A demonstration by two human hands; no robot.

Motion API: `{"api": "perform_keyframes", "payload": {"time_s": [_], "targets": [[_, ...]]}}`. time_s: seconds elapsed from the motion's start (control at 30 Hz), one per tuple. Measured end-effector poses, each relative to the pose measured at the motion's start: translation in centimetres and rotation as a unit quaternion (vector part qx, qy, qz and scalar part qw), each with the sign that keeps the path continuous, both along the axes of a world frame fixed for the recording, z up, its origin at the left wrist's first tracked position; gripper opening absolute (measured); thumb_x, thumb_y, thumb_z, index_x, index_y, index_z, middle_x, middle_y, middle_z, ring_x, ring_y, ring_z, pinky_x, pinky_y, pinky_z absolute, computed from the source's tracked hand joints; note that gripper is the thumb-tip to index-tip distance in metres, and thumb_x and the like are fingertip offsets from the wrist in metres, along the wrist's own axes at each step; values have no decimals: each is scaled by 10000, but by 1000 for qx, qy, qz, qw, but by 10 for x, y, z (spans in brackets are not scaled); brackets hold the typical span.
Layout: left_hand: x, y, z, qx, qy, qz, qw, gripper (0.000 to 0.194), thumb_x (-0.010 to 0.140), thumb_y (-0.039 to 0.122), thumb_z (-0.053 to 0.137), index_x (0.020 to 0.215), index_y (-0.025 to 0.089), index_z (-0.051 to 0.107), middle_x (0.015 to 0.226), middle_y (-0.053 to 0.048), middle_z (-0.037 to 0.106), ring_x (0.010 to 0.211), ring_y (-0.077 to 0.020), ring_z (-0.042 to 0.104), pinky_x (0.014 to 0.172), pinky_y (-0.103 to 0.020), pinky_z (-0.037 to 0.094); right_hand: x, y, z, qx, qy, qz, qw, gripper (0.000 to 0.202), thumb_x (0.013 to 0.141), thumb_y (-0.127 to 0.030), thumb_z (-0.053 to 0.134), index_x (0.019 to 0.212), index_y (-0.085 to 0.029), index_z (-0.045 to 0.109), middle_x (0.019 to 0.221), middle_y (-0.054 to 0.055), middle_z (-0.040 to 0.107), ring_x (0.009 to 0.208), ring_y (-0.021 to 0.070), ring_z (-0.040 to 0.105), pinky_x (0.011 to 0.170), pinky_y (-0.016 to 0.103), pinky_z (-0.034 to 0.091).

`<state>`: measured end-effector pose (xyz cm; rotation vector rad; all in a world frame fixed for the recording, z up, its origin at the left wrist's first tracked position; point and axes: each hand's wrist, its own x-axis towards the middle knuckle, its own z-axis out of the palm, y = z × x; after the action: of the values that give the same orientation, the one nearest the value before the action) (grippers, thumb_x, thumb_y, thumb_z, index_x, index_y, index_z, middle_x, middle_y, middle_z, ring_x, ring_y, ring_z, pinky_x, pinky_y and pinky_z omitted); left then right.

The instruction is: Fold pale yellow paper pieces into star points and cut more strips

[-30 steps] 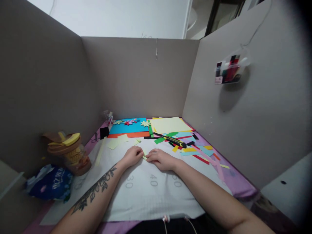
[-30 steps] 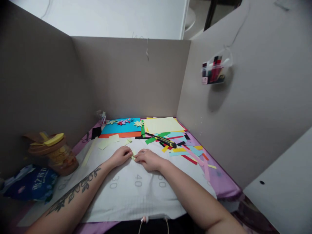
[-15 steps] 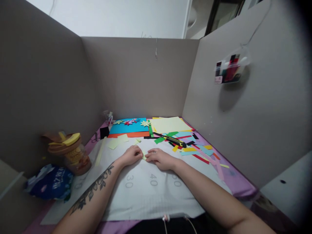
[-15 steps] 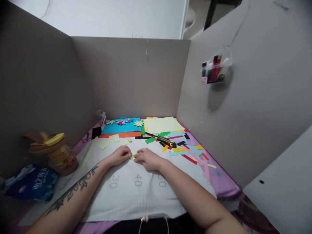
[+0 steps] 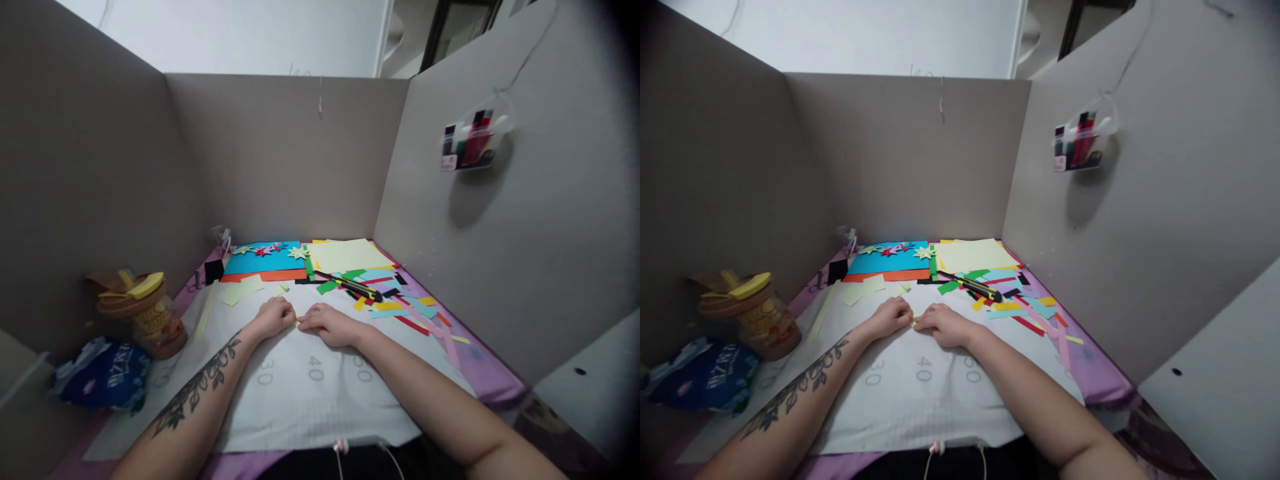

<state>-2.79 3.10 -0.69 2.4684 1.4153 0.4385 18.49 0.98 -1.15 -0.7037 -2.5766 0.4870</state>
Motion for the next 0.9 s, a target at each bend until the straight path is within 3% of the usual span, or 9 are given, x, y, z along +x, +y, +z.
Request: {"api": "perform_keyframes", "payload": {"time_s": [0.47, 0.67, 0.9], "targets": [[12, -4, 2, -10, 12, 65, 998, 172, 722, 244, 505, 710, 194, 670, 861, -56, 647, 838, -205, 559, 722, -272, 402, 1, -1, 4, -9, 13, 0, 1000, 419, 694, 25, 483, 998, -188, 678, 1010, 64, 680, 992, 193, 550, 904, 349, 432], [12, -5, 1, -4, 12, 75, 997, 179, 723, 259, 503, 724, 193, 669, 857, -59, 648, 839, -208, 566, 714, -273, 407, 1, 0, 2, -19, 19, 5, 1000, 385, 737, 3, 477, 1001, -195, 676, 1036, 61, 671, 1005, 186, 545, 929, 355, 426], [13, -5, 1, -6, 11, 76, 997, 171, 716, 265, 508, 698, 193, 661, 855, -54, 649, 836, -199, 565, 711, -261, 406, 1, 0, 2, -25, 14, -12, 1000, 402, 792, -47, 464, 1134, -182, 628, 1033, 76, 664, 989, 183, 548, 909, 340, 444]]}}
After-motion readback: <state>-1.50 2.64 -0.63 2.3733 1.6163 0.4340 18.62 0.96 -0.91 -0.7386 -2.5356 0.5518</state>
